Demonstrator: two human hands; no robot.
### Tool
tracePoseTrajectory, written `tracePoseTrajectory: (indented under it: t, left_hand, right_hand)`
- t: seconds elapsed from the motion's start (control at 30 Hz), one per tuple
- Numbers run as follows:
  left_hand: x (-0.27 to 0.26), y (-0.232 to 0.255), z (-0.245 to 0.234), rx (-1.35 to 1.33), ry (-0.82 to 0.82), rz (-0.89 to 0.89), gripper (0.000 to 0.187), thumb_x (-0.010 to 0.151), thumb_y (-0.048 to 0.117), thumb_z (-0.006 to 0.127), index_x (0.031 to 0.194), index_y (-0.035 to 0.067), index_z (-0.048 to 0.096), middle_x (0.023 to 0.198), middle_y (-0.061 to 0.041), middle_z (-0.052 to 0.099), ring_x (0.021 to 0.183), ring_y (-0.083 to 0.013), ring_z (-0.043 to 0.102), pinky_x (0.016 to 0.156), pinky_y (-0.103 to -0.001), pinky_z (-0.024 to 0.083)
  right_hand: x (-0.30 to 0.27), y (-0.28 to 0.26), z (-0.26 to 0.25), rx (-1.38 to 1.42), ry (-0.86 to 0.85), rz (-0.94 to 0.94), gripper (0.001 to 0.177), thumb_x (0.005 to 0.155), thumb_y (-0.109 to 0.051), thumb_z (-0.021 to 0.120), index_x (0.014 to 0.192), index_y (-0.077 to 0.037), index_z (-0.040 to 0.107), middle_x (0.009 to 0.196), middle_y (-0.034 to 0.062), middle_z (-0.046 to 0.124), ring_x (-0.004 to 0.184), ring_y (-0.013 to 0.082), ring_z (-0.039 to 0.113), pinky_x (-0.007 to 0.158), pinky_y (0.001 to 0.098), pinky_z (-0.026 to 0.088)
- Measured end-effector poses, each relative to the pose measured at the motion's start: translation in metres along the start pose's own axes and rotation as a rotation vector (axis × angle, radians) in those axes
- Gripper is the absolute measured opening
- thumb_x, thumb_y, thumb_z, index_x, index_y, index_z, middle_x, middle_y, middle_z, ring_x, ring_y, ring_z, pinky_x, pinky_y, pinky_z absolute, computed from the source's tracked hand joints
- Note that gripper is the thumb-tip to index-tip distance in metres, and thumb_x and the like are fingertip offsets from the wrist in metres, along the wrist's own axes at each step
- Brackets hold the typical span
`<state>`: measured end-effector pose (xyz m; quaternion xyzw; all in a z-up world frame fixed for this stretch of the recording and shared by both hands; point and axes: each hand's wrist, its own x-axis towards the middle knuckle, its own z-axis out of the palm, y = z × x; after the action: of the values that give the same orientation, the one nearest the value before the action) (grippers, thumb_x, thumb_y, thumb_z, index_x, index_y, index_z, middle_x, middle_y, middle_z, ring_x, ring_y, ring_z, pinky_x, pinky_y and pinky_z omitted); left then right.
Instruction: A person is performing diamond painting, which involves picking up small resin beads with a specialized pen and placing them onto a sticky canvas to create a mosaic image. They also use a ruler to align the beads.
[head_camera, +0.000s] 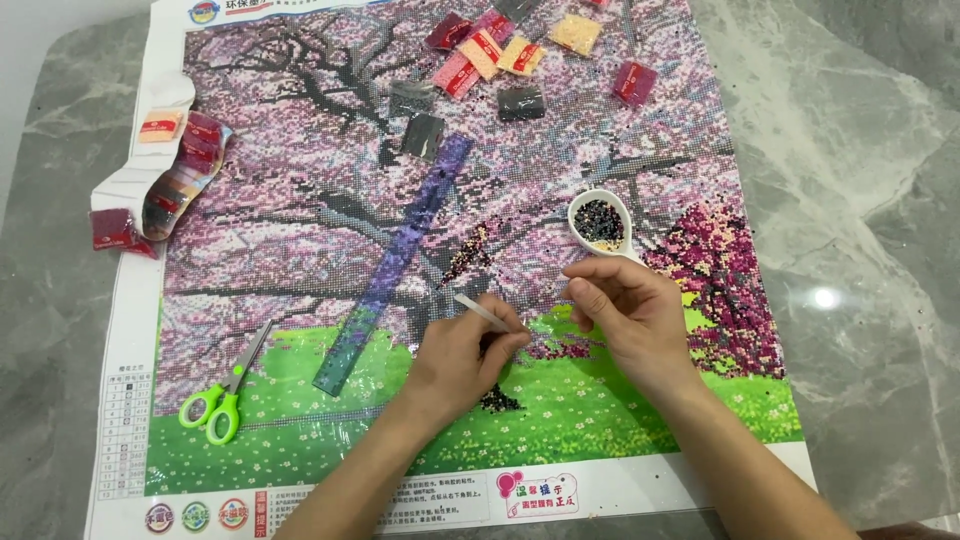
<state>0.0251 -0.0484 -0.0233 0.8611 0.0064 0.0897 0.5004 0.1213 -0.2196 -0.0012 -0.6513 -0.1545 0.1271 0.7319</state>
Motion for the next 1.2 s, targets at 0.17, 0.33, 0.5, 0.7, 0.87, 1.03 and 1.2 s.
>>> tracePoseTrajectory:
  t: [0.17, 0.33, 0.5, 0.7, 0.87, 1.03, 1.2]
  left_hand:
    - [0.0008, 0.0019, -0.0043, 0.006, -0.017, 0.004, 0.012, 0.087, 0.017, 0.071, 0.092, 0.015, 0.060, 0.075, -0.007, 0.077, 0.071, -0.0261, 0.075, 0.063, -0.033, 0.058]
    - [0.0006, 0.0020, -0.0044, -0.001, -0.025, 0.015, 0.012, 0.087, 0.016, 0.070, 0.092, 0.014, 0.059, 0.077, -0.007, 0.077, 0.072, -0.0274, 0.075, 0.063, -0.035, 0.058]
    - [0.0015, 0.0034, -0.0040, -0.047, 0.015, -0.019, 0.012, 0.086, 0.019, 0.072, 0.090, 0.015, 0.061, 0.070, -0.004, 0.076, 0.062, -0.0248, 0.073, 0.057, -0.031, 0.055]
    - [0.0020, 0.0033, -0.0070, -0.060, 0.068, -0.019, 0.011, 0.085, 0.019, 0.073, 0.090, 0.016, 0.063, 0.066, -0.003, 0.075, 0.056, -0.0200, 0.069, 0.054, -0.028, 0.054]
    - [-0.0003, 0.0039, -0.0025, -0.038, 0.036, -0.011, 0.012, 0.085, 0.018, 0.073, 0.089, 0.015, 0.062, 0.069, -0.005, 0.076, 0.059, -0.0246, 0.071, 0.055, -0.031, 0.055]
    - [0.0001, 0.0021, -0.0022, -0.016, 0.016, 0.004, 0.012, 0.085, 0.016, 0.072, 0.090, 0.015, 0.061, 0.072, -0.006, 0.076, 0.064, -0.0271, 0.073, 0.058, -0.033, 0.056]
    - [0.0001, 0.0015, -0.0028, -0.008, 0.006, 0.019, 0.012, 0.086, 0.016, 0.071, 0.091, 0.015, 0.060, 0.073, -0.006, 0.076, 0.067, -0.0268, 0.074, 0.060, -0.033, 0.057]
  right_hand:
    - [0.0005, 0.0010, -0.0022, 0.000, -0.017, 0.013, 0.015, 0.089, -0.003, 0.066, 0.101, 0.006, 0.069, 0.077, 0.0171, 0.071, 0.058, 0.0145, 0.063, 0.049, 0.0249, 0.054]
    - [0.0004, 0.0021, -0.0029, 0.003, -0.029, 0.015, 0.015, 0.090, -0.003, 0.066, 0.101, 0.006, 0.069, 0.078, 0.0170, 0.071, 0.059, 0.0147, 0.063, 0.049, 0.0250, 0.054]
    - [0.0010, -0.0013, -0.0022, -0.001, -0.027, 0.000, 0.015, 0.090, -0.003, 0.065, 0.102, 0.006, 0.069, 0.077, 0.0166, 0.070, 0.059, 0.0150, 0.064, 0.050, 0.0247, 0.054]
    - [0.0010, -0.0019, -0.0036, -0.041, -0.019, -0.024, 0.014, 0.090, -0.003, 0.065, 0.101, 0.005, 0.070, 0.078, 0.0169, 0.071, 0.060, 0.0144, 0.064, 0.051, 0.0242, 0.055]
    - [0.0017, 0.0006, -0.0052, -0.042, -0.030, -0.043, 0.013, 0.090, -0.002, 0.065, 0.101, 0.005, 0.069, 0.078, 0.0163, 0.071, 0.060, 0.0143, 0.064, 0.051, 0.0242, 0.055]
    - [0.0021, 0.0007, -0.0050, -0.031, -0.043, -0.059, 0.013, 0.090, -0.001, 0.065, 0.100, 0.006, 0.069, 0.078, 0.0169, 0.071, 0.060, 0.0150, 0.065, 0.050, 0.0243, 0.055]
    - [0.0021, 0.0026, -0.0040, -0.029, -0.055, -0.080, 0.013, 0.090, 0.000, 0.064, 0.101, 0.006, 0.069, 0.077, 0.0163, 0.070, 0.060, 0.0147, 0.064, 0.050, 0.0245, 0.055]
